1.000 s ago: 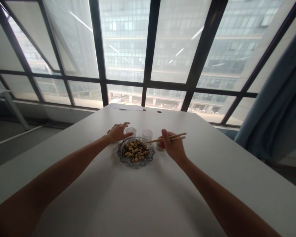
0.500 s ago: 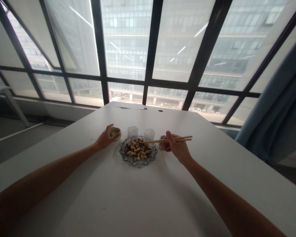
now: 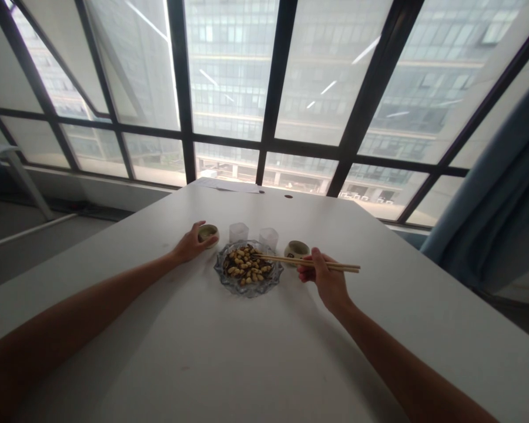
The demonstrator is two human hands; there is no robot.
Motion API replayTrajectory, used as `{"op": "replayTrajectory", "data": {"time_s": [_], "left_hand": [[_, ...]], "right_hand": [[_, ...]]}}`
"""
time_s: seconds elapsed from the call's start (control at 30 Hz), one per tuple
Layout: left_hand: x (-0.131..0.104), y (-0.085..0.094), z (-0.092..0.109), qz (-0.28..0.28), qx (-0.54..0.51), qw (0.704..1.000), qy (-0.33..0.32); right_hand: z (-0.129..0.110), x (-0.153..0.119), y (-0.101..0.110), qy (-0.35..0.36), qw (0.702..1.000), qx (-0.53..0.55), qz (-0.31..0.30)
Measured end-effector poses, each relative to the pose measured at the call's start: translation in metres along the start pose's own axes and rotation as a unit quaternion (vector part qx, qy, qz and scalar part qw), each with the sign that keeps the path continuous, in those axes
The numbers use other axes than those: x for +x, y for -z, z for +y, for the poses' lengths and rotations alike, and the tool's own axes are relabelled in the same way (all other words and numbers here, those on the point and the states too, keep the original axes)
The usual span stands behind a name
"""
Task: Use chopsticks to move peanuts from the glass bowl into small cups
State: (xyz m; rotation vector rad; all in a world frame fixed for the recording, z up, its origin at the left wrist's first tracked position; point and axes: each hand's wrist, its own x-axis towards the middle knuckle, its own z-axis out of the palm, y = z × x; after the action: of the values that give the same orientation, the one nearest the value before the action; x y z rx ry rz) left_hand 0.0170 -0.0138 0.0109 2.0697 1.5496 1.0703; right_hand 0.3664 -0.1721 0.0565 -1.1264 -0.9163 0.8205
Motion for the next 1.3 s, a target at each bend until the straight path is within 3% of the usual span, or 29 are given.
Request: {"op": "replayTrajectory", "data": {"time_s": [0.2,0.37,0.5,0.67,0.87,1.0,1.3], "left_hand": [[-0.001,0.002,0.001,0.002,0.006,1.0,0.0],[0.0,0.001,0.0,0.003,-0.002,1.0,-0.004],[0.001,0.0,-0.001,0.003,-0.014,1.0,-0.007],[0.0,-0.001,-0.002,0.009,-0.022,1.0,-0.011],[-0.001,0.001,0.0,0.011,-0.013,1.0,-0.008],[-0.001,0.001,0.001,0.006,-0.01,1.0,-0.007],[-0.001,0.002,0.002,0.004,-0.004,1.0,-0.009]], "right_hand": [[0.019,-0.012,0.006,-0.057,0.996,0.062,0.024],[0.026,-0.013,0.006,-0.053,0.996,0.068,0.037],[0.024,-0.013,0.005,0.017,0.999,0.037,0.022],[0.002,-0.021,0.003,0.146,0.987,-0.06,-0.007],[-0.019,-0.03,-0.001,0.211,0.96,-0.152,-0.1],[-0.017,-0.031,-0.004,0.204,0.959,-0.158,-0.115],[0.004,-0.017,-0.001,0.107,0.993,-0.043,-0.007]]}}
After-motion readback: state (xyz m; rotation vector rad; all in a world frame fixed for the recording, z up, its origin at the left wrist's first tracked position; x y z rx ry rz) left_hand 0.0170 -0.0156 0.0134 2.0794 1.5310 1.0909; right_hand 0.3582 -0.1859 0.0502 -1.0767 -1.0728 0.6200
